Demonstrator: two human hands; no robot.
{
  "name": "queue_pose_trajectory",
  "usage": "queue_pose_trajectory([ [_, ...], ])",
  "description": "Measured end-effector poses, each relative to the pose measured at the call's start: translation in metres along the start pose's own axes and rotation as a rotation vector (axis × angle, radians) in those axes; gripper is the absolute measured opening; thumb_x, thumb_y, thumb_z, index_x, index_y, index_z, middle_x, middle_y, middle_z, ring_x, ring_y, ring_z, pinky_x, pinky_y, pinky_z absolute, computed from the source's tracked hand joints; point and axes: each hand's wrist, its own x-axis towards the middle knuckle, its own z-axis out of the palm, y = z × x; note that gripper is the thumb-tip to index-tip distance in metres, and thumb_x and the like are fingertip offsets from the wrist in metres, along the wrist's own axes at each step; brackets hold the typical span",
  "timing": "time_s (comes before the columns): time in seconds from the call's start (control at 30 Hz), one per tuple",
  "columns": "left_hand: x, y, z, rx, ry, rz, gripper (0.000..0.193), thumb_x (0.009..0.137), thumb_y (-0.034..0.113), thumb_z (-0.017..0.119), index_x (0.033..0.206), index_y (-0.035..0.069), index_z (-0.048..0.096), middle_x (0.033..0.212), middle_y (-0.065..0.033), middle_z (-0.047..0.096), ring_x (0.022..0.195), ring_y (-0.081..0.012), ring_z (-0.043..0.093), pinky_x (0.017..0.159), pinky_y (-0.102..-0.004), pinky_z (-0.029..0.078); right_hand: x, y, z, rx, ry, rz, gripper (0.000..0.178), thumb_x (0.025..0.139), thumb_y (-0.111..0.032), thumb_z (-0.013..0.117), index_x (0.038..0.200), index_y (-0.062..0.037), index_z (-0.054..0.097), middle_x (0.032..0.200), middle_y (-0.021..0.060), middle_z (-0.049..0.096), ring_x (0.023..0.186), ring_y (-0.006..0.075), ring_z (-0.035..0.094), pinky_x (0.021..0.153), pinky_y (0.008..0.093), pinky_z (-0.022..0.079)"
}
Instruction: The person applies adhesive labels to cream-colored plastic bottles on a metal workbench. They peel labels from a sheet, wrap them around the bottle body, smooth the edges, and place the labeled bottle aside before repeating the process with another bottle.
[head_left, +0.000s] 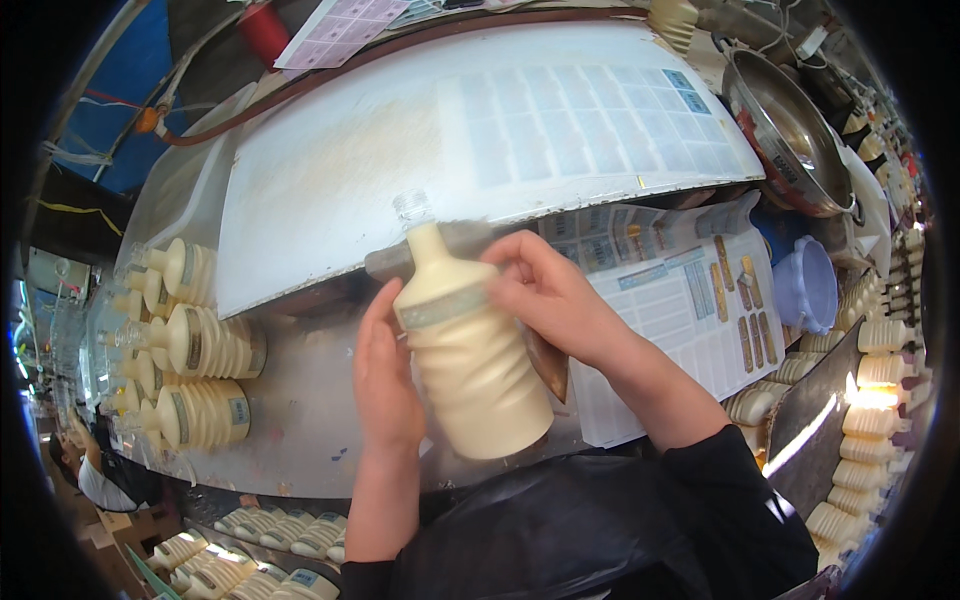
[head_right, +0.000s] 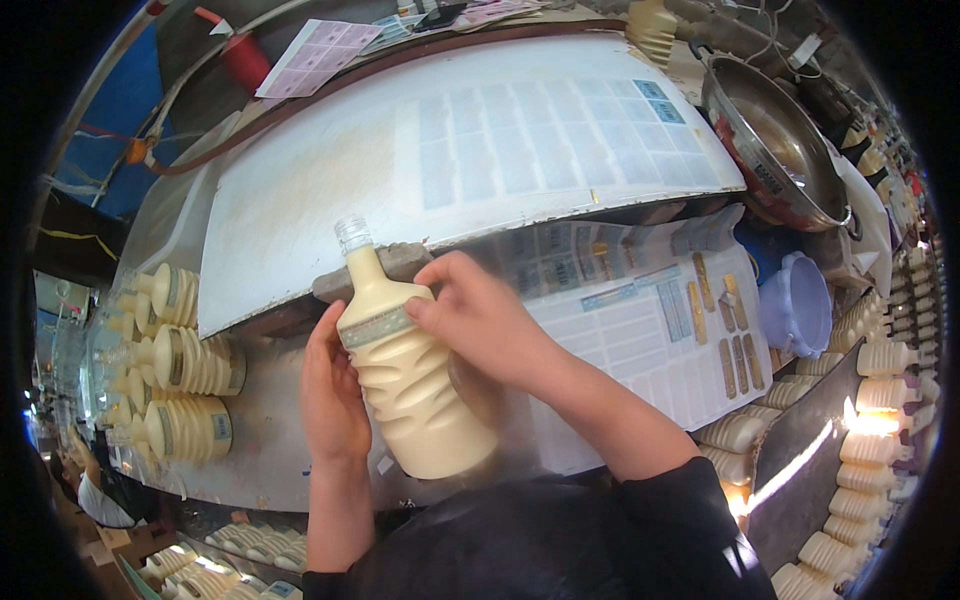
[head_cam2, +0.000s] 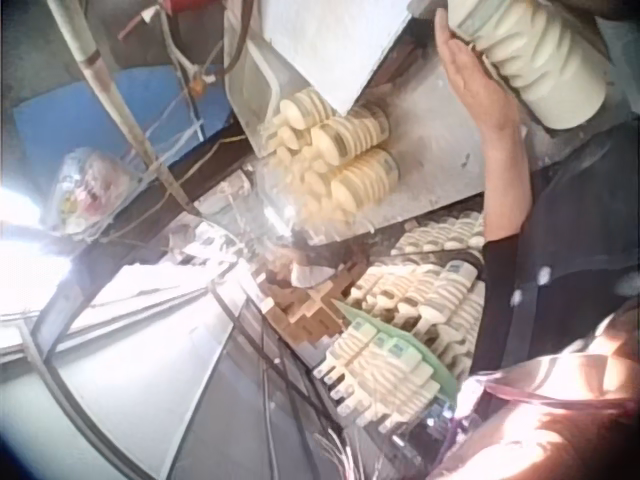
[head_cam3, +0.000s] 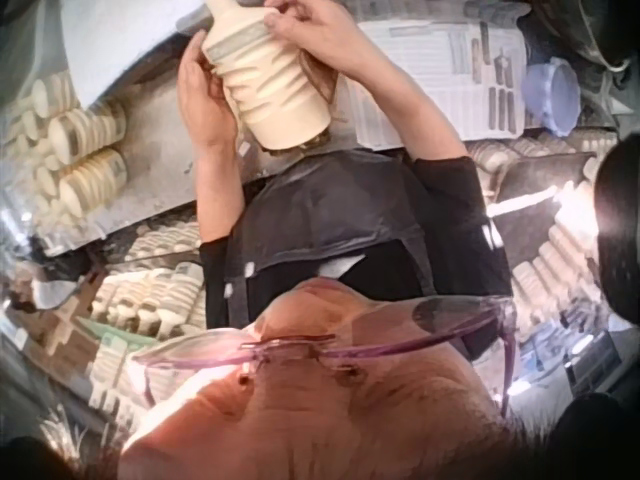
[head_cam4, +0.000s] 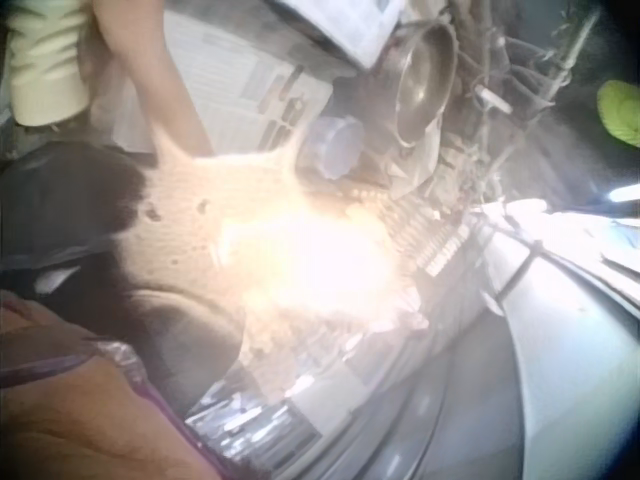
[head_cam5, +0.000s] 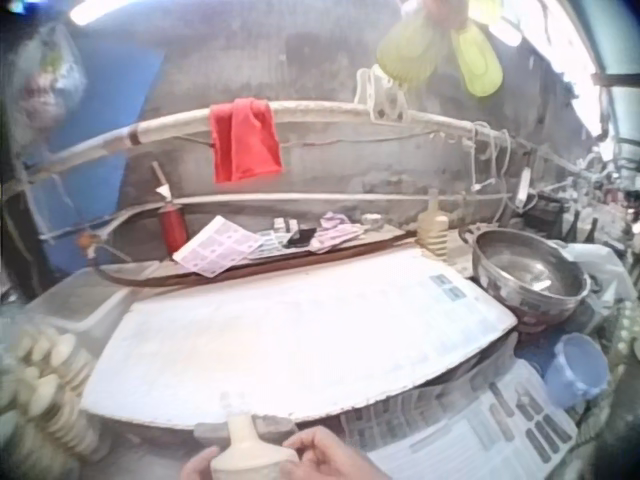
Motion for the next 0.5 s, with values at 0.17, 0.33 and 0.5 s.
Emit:
queue_pose_trajectory([
  [0.17, 0.0063, -0.0044, 0.0073, -0.024, 0.080, -0.044, 0.033, 0.111, 0.018, 0.046, 0.138, 0.000, 0.052, 0.125, -0.0135, 0.066, 0.111, -0.0200, 0.066, 0.097, -0.0343, 0.056, 0.0064, 0.0003, 0.0032, -0.122, 0.041, 0.030, 0.040, 0.092, -0.030, 0.076, 0.115, -0.0024, 0.059, 0.083, 0.0047, 0.062, 0.077, 0.0116, 0.057, 0.070, 0.0295, 0.049],
  [0.33, 0.0065, -0.0069, 0.0060, -0.040, 0.060, -0.017, 0.031, 0.109, 0.014, 0.049, 0.137, 0.000, 0.052, 0.127, -0.0147, 0.066, 0.112, -0.0205, 0.066, 0.097, -0.0357, 0.056, 0.0073, 0.0006, 0.0065, -0.056, 0.047, 0.041, 0.026, 0.094, -0.017, 0.071, 0.113, -0.0046, 0.057, 0.077, -0.0063, 0.054, 0.069, 0.0004, 0.051, 0.060, 0.0179, 0.041],
  [0.5, 0.0071, -0.0076, 0.0067, -0.050, 0.070, -0.027, 0.031, 0.109, 0.015, 0.049, 0.137, 0.001, 0.053, 0.127, -0.0148, 0.066, 0.112, -0.0204, 0.066, 0.097, -0.0355, 0.056, 0.0066, -0.0019, 0.0076, -0.057, 0.055, 0.054, 0.026, 0.094, -0.017, 0.071, 0.113, -0.0045, 0.058, 0.078, -0.0062, 0.055, 0.070, 0.0006, 0.051, 0.061, 0.0179, 0.041],
])
